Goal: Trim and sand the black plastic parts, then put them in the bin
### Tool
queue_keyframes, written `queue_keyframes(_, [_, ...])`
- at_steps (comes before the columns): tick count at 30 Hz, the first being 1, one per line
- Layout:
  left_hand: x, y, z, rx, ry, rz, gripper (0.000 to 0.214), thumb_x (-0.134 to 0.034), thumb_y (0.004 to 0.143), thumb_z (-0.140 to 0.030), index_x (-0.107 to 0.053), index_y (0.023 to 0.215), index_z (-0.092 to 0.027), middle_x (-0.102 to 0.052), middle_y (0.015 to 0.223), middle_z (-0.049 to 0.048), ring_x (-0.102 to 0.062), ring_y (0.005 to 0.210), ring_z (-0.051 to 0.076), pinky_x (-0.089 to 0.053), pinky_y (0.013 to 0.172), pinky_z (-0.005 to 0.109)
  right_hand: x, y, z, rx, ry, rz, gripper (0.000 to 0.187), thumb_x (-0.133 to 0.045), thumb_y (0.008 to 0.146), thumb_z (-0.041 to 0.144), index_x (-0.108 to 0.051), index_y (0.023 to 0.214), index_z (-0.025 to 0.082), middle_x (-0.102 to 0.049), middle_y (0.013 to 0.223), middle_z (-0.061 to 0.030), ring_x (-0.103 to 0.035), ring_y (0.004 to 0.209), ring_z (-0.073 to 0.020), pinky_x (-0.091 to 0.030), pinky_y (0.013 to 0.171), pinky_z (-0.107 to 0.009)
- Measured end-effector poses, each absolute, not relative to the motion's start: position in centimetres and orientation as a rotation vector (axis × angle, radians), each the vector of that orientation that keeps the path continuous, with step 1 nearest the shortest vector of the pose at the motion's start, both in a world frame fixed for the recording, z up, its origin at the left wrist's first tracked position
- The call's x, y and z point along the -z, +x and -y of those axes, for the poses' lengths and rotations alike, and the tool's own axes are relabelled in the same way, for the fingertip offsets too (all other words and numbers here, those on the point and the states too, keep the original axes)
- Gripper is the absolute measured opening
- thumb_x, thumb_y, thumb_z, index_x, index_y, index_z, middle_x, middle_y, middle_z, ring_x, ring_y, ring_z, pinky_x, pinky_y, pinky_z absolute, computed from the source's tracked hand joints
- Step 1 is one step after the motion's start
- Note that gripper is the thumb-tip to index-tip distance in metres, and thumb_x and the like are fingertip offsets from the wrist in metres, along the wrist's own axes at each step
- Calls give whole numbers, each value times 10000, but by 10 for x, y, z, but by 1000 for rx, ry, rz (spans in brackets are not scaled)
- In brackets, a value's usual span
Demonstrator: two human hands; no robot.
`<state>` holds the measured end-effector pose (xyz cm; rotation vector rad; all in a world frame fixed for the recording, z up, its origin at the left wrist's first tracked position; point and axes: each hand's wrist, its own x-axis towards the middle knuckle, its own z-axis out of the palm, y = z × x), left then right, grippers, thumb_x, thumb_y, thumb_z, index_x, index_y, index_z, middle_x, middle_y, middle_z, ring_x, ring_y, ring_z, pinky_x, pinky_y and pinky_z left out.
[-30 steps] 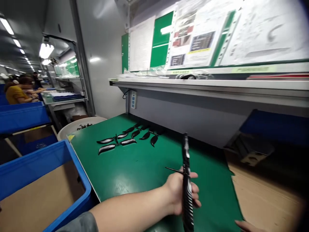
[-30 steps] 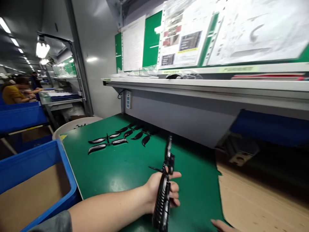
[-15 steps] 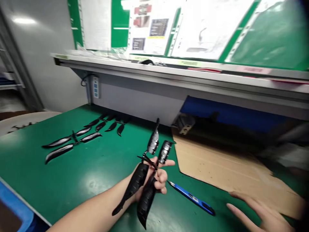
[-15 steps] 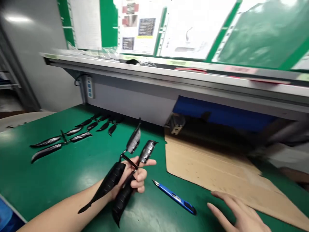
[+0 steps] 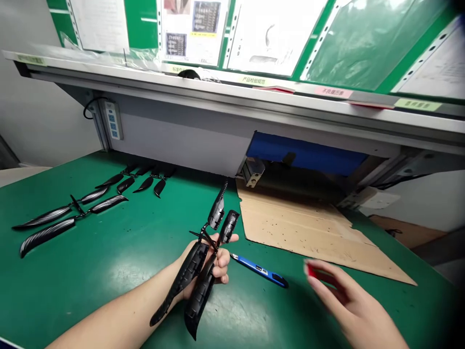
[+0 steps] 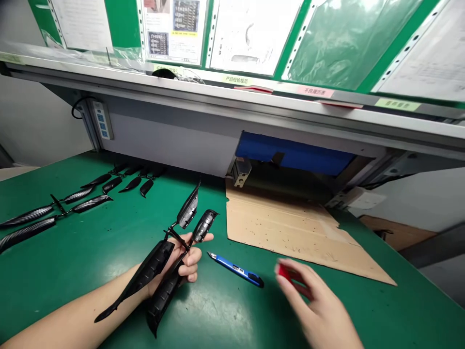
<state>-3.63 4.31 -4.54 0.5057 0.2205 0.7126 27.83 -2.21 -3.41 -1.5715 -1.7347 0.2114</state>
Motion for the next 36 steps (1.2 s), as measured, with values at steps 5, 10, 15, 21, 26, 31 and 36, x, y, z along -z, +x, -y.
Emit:
queue_keyframes(5, [63,-25,-41,-538,606,-306,472,-446,895,-516,-656,747,-120,-452,486,0,-414,418,110,-395,579,271,7,177,-12,-167,-1133,2006,190,-570,947,340,-591,1090,216,-594,1148,-87,-589,1033,-236,-526,888,-368])
queue_keyframes(10, [75,-18,-36,-394,677,-351,636,-418,818,-673,-530,496,-136,-383,371,28,-410,403,142,-393,580,283,30,161,-16,-21,-973,2080,244,-568,944,204,-557,1185,168,-508,1266,-144,-512,1152,-267,-499,938,-413])
queue_keyframes(15, [64,-20,-29,-558,556,-439,448,-498,860,-523,-550,635,-139,-438,512,-12,-355,386,97,-387,548,283,40,170,-10,-106,-798,2242,423,-526,929,73,-484,1339,164,-422,1360,-167,-487,1183,-279,-506,937,-428])
queue_keyframes(21, [58,-21,-30,-481,597,-403,505,-447,884,-514,-495,539,-148,-376,464,-18,-324,379,89,-368,556,276,43,171,-15,-169,-895,2152,370,-534,934,104,-555,1286,217,-433,1352,-137,-485,1189,-279,-507,945,-445])
queue_keyframes(26, [56,-22,-28,-431,622,-396,577,-353,924,-540,-475,510,-158,-294,408,-31,-281,375,91,-349,558,256,44,174,-15,-151,-900,2118,351,-553,924,94,-584,1253,213,-445,1338,-134,-488,1184,-274,-498,947,-440])
queue_keyframes(31, [53,-24,-27,-407,612,-366,595,-328,938,-542,-474,508,-156,-292,405,-28,-282,378,92,-355,562,255,42,173,-13,-131,-854,2123,348,-561,917,93,-596,1241,214,-453,1334,-135,-499,1178,-276,-507,941,-434])
queue_keyframes(36, [52,-25,-27,-435,568,-323,544,-347,942,-515,-500,570,-148,-349,454,-26,-282,370,84,-349,543,259,41,173,-11,-128,-793,2122,392,-542,911,62,-584,1264,230,-465,1320,-129,-523,1152,-267,-521,920,-427])
